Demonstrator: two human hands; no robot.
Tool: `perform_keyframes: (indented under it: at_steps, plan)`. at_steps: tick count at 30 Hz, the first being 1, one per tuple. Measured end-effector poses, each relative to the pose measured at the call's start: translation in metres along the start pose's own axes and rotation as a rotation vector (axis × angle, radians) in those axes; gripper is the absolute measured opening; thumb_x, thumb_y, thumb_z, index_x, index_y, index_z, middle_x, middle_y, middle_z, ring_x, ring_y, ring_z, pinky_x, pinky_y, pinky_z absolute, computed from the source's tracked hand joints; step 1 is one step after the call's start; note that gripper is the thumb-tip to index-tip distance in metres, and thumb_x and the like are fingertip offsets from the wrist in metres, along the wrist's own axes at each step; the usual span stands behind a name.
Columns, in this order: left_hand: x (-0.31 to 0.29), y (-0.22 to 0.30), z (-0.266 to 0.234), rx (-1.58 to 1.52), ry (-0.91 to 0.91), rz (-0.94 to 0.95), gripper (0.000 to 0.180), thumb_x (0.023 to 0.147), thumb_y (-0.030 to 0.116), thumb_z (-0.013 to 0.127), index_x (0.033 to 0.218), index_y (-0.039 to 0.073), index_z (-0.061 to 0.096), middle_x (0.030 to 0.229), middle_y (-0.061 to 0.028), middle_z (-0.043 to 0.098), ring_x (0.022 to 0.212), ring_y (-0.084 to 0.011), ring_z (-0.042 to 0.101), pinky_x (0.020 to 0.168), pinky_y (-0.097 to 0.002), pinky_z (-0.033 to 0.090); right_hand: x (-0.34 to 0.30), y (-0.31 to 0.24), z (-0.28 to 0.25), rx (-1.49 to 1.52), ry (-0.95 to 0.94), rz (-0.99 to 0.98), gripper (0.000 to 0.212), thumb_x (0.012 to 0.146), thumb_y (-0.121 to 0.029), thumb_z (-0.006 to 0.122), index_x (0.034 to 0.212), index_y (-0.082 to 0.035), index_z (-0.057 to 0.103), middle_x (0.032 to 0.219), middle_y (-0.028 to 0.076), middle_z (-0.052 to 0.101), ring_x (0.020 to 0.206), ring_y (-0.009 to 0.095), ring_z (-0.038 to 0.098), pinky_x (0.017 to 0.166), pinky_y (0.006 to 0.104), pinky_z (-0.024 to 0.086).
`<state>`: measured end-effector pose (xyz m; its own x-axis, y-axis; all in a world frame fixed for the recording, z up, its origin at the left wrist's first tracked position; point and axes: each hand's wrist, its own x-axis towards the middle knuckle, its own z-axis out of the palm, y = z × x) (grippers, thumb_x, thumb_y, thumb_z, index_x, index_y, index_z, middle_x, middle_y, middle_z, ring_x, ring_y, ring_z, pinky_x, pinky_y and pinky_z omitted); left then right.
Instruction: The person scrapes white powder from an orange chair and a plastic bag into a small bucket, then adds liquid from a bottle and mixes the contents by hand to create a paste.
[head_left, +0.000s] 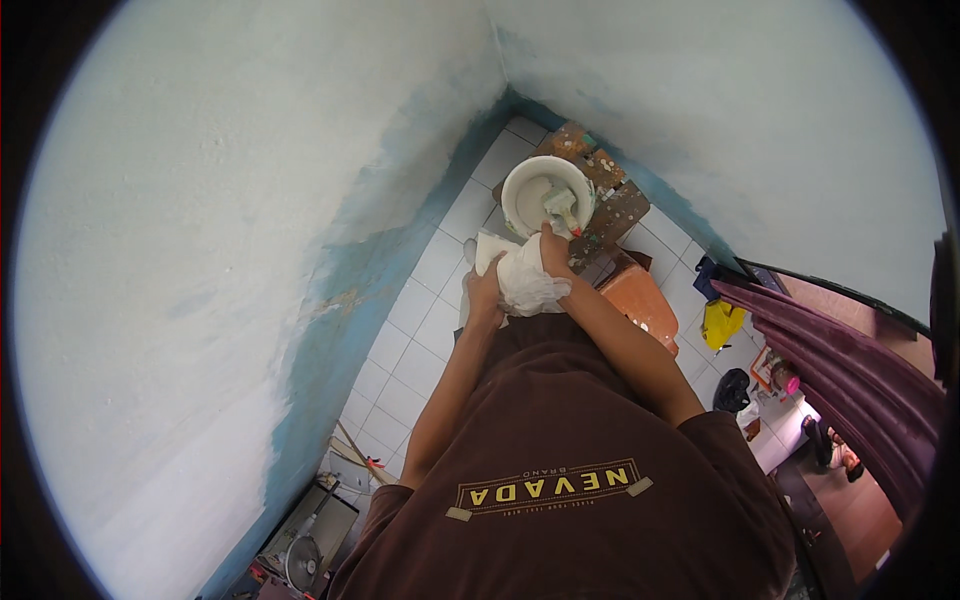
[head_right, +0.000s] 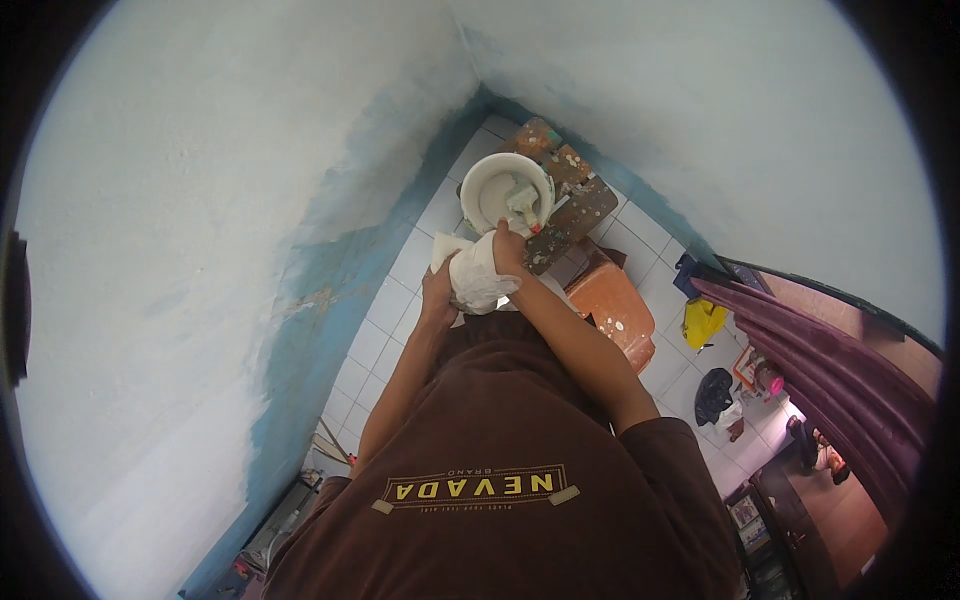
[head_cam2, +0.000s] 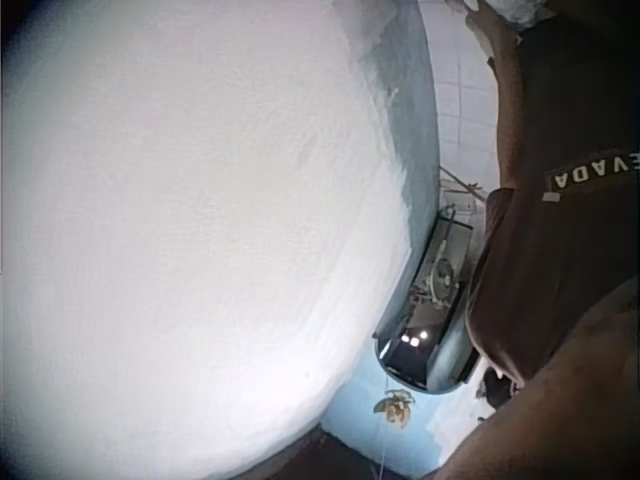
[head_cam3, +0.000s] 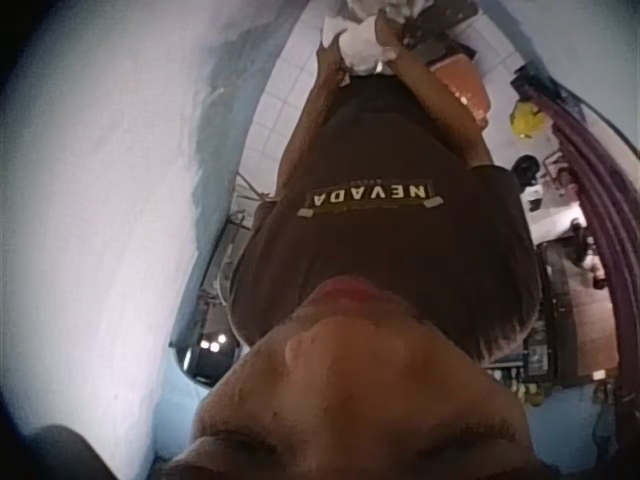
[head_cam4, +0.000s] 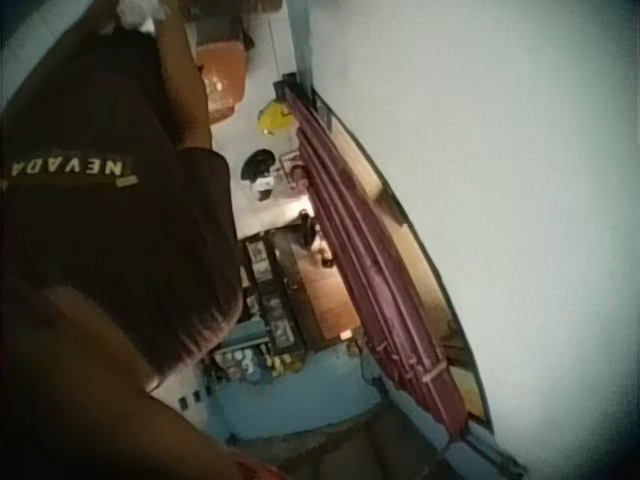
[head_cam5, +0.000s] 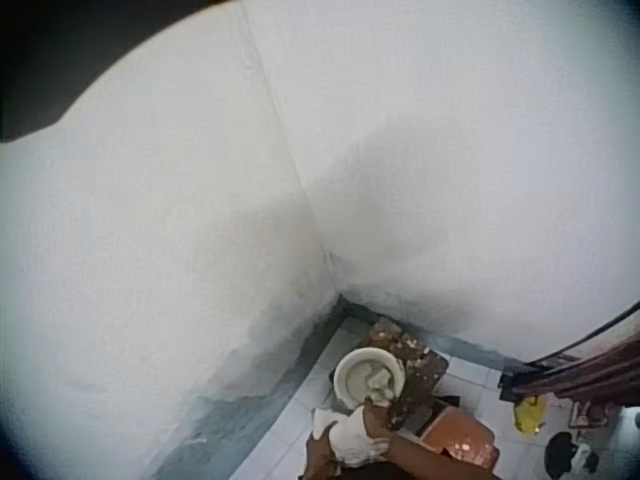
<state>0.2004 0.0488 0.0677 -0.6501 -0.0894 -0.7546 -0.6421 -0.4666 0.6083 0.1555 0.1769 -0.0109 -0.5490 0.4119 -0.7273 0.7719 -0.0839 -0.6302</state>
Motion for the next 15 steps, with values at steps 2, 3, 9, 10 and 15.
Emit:
perform_keyframes:
  at_steps: [2, 3, 9, 10, 15]
  plan:
    - [0.001, 0.004, -0.003, -0.010, 0.025, -0.030, 0.044, 0.093, 0.016, 0.067, 0.129, -0.004, 0.051, 0.115, -0.0175, 0.067, 0.100, -0.0291, 0.070, 0.083, -0.0420, 0.059, -0.004, -0.006, 0.001, 0.030, -0.100, 0.022, 0.063, 0.096, -0.047, 0.050, 0.090, 0.011, 0.072, 0.090, 0.027, 0.072, 0.091, 0.040, 0.070, 0.085, 0.0446, 0.051]
    - [0.001, 0.003, -0.003, -0.013, 0.028, -0.028, 0.044, 0.093, 0.016, 0.067, 0.129, -0.004, 0.051, 0.115, -0.0175, 0.067, 0.100, -0.0291, 0.070, 0.083, -0.0420, 0.059, -0.007, -0.008, 0.001, 0.026, -0.104, 0.021, 0.063, 0.096, -0.047, 0.050, 0.090, 0.011, 0.072, 0.090, 0.027, 0.072, 0.091, 0.040, 0.070, 0.085, 0.0446, 0.051]
    - [0.005, -0.007, 0.003, 0.032, -0.013, 0.027, 0.045, 0.093, 0.018, 0.067, 0.128, -0.004, 0.052, 0.116, -0.0172, 0.067, 0.098, -0.0291, 0.070, 0.083, -0.0423, 0.059, 0.003, -0.001, -0.006, 0.034, 0.014, 0.026, 0.062, 0.096, -0.048, 0.051, 0.089, 0.011, 0.071, 0.087, 0.026, 0.072, 0.087, 0.039, 0.071, 0.083, 0.0448, 0.051]
    - [0.005, -0.006, 0.002, 0.005, 0.003, 0.009, 0.044, 0.093, 0.018, 0.067, 0.128, -0.004, 0.052, 0.116, -0.0168, 0.067, 0.098, -0.0288, 0.070, 0.082, -0.0419, 0.059, 0.001, -0.003, -0.005, -0.007, 0.002, 0.023, 0.062, 0.096, -0.047, 0.051, 0.090, 0.011, 0.071, 0.088, 0.026, 0.072, 0.087, 0.039, 0.071, 0.082, 0.0451, 0.051]
    - [0.008, -0.002, -0.007, 0.003, 0.046, -0.024, 0.040, 0.093, 0.016, 0.067, 0.126, -0.004, 0.054, 0.113, -0.0166, 0.068, 0.097, -0.0286, 0.070, 0.082, -0.0414, 0.059, -0.020, -0.021, -0.004, 0.054, -0.106, 0.033, 0.063, 0.094, -0.050, 0.055, 0.092, 0.011, 0.069, 0.085, 0.024, 0.071, 0.085, 0.036, 0.069, 0.080, 0.0436, 0.049]
